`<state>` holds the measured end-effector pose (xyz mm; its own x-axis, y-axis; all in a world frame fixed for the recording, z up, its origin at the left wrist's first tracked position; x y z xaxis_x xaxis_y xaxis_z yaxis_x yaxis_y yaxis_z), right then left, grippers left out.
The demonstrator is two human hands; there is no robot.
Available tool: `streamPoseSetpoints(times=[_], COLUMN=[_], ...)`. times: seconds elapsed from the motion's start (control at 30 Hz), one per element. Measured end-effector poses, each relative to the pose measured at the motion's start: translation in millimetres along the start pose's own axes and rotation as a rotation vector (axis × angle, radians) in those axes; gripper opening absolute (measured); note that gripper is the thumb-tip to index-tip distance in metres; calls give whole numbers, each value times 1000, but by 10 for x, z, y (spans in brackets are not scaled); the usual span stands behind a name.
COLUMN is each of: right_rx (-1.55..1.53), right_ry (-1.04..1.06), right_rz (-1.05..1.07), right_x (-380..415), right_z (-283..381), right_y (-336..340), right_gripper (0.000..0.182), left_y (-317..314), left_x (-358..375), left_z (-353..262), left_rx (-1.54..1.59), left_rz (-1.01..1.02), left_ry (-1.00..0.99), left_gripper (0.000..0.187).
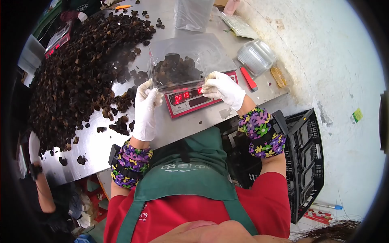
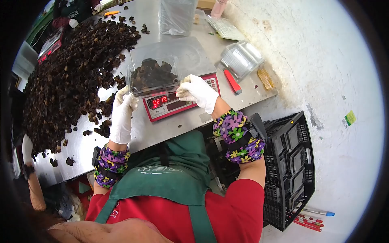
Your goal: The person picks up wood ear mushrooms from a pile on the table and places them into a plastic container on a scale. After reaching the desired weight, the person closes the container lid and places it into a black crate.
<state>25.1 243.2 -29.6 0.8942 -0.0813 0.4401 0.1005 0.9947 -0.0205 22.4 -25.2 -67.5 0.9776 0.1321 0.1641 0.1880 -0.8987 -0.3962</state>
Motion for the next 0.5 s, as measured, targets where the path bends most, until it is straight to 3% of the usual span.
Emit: streamPoseSetpoints(times=[0.17,0.37,0.5], right_rx=[59,-280,-394], right_ry=[35,-177,-253], right_rz=[-64,256,306], right_x=[44,-122,-211], right_z=[72,-175,-213], right_y=[-28,81,100], right_gripper=[13,13,15], left_y=[8,22,33], left_x=[-2,-17,-54], left_z=[8,-9,31], left_rx=[12,28,73], left_rz=[0,4,40], left_ry=[5,18,44], left_gripper=[31,32,36])
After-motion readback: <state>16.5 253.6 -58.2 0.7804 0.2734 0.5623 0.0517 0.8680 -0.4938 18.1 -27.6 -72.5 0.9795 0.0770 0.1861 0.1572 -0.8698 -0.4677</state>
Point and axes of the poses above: each hand's wrist, its own x-axis away from the middle knuckle, its own y-axis out of the back of the hand, z = x × y, the point moved 5 cm from there along -x, towards the middle knuckle, and after that the axes turned 10 degrees about -z, right-handed, at the moved point
